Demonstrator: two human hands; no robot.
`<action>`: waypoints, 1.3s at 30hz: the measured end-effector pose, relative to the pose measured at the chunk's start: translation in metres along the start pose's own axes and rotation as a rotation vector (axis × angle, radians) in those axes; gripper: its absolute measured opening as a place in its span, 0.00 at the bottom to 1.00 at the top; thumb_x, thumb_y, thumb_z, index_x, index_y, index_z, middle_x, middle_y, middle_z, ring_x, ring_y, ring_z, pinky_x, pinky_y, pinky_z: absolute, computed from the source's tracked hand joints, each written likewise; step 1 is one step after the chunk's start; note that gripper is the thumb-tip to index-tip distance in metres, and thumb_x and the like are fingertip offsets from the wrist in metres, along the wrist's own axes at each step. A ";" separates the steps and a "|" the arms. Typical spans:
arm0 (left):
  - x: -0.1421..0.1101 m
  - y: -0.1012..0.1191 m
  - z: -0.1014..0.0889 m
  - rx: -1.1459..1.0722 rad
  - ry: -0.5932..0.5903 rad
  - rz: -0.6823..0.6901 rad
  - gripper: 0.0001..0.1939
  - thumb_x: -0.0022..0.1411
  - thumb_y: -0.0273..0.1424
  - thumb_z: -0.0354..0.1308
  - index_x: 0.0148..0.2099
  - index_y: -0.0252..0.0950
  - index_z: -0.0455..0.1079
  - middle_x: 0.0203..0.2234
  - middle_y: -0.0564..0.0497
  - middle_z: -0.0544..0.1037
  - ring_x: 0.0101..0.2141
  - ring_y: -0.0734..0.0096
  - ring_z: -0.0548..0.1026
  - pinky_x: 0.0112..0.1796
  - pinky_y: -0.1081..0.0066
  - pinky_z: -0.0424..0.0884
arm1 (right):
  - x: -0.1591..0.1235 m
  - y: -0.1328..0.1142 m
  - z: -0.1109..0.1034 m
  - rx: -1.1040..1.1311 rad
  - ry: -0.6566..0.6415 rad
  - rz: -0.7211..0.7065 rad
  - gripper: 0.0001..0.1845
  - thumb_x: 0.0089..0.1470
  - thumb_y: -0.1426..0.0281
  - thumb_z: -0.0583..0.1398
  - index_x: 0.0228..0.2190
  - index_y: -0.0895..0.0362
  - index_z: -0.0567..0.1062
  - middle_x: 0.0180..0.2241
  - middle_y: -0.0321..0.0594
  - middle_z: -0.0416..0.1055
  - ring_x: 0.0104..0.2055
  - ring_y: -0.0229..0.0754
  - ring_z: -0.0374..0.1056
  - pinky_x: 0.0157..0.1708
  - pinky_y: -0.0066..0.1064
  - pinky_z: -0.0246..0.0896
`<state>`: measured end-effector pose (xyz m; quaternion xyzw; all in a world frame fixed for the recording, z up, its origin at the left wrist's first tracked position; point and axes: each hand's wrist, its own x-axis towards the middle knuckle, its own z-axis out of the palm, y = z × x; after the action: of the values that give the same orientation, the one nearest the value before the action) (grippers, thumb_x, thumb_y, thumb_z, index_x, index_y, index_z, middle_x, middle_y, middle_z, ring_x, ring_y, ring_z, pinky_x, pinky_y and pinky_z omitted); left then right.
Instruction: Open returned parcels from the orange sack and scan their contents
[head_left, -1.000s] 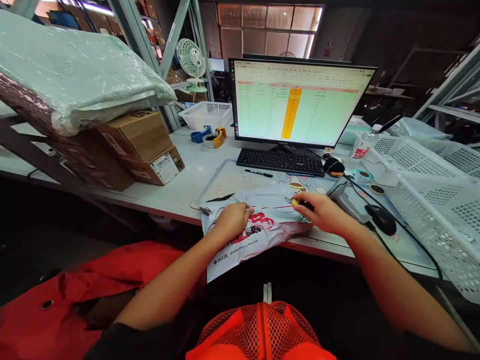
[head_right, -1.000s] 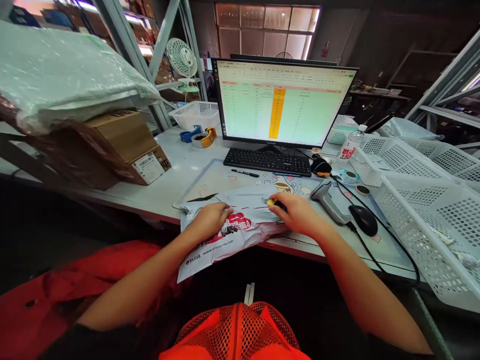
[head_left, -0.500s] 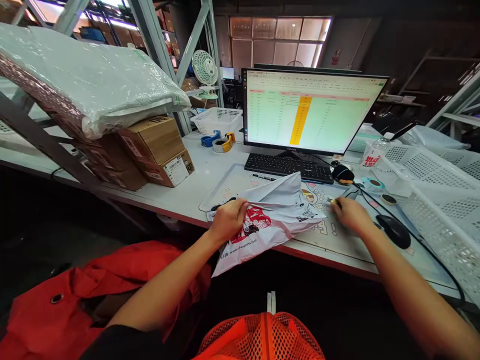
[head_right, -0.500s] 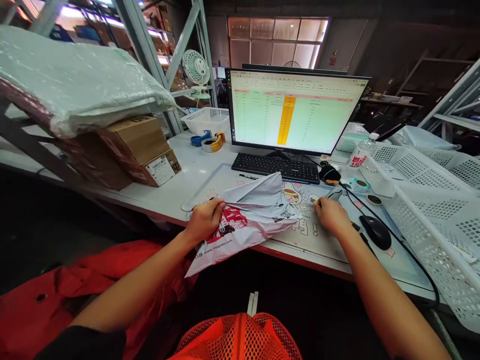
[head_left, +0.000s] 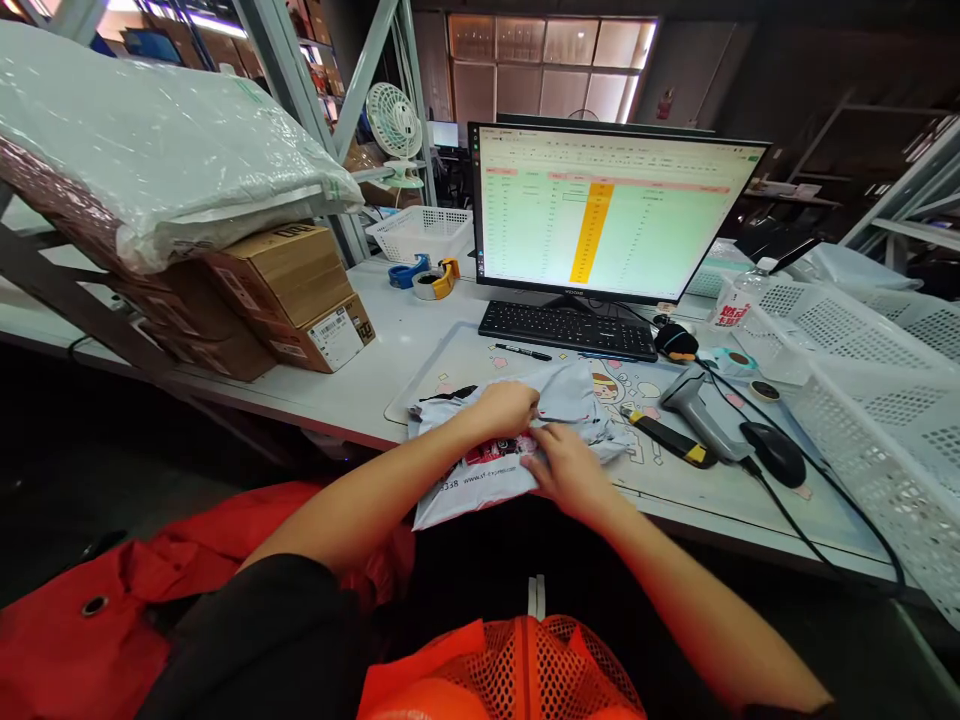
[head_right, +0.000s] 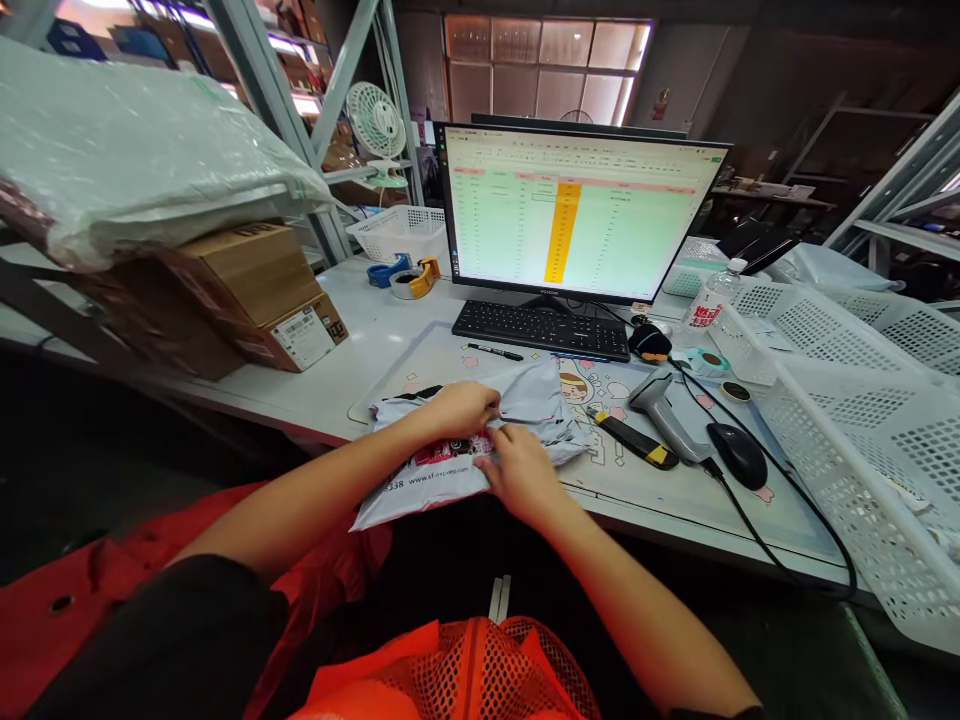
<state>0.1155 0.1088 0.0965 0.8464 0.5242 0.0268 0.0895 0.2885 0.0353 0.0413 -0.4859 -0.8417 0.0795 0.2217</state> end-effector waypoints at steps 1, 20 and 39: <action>0.000 0.000 0.005 -0.013 0.024 -0.009 0.12 0.72 0.36 0.56 0.46 0.40 0.80 0.42 0.43 0.85 0.44 0.52 0.82 0.41 0.63 0.72 | 0.002 -0.010 0.014 -0.019 -0.025 0.033 0.15 0.69 0.64 0.59 0.50 0.59 0.77 0.50 0.53 0.77 0.53 0.57 0.72 0.54 0.44 0.66; 0.012 -0.110 -0.014 0.034 0.351 -0.527 0.20 0.81 0.30 0.38 0.60 0.22 0.64 0.45 0.34 0.80 0.47 0.58 0.82 0.48 0.67 0.69 | -0.063 -0.040 -0.008 -0.001 -0.222 -0.189 0.12 0.71 0.65 0.56 0.33 0.53 0.71 0.27 0.38 0.76 0.27 0.41 0.70 0.29 0.34 0.45; -0.062 -0.007 -0.004 -0.146 -0.139 0.201 0.60 0.58 0.56 0.67 0.79 0.31 0.46 0.74 0.31 0.57 0.70 0.39 0.64 0.65 0.54 0.65 | -0.099 0.036 0.034 0.061 0.376 -0.137 0.18 0.64 0.66 0.65 0.55 0.50 0.74 0.59 0.50 0.68 0.62 0.59 0.65 0.62 0.59 0.64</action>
<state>0.0805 0.0571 0.1024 0.8858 0.4260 0.0149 0.1836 0.3442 -0.0278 -0.0309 -0.4270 -0.8137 -0.0022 0.3944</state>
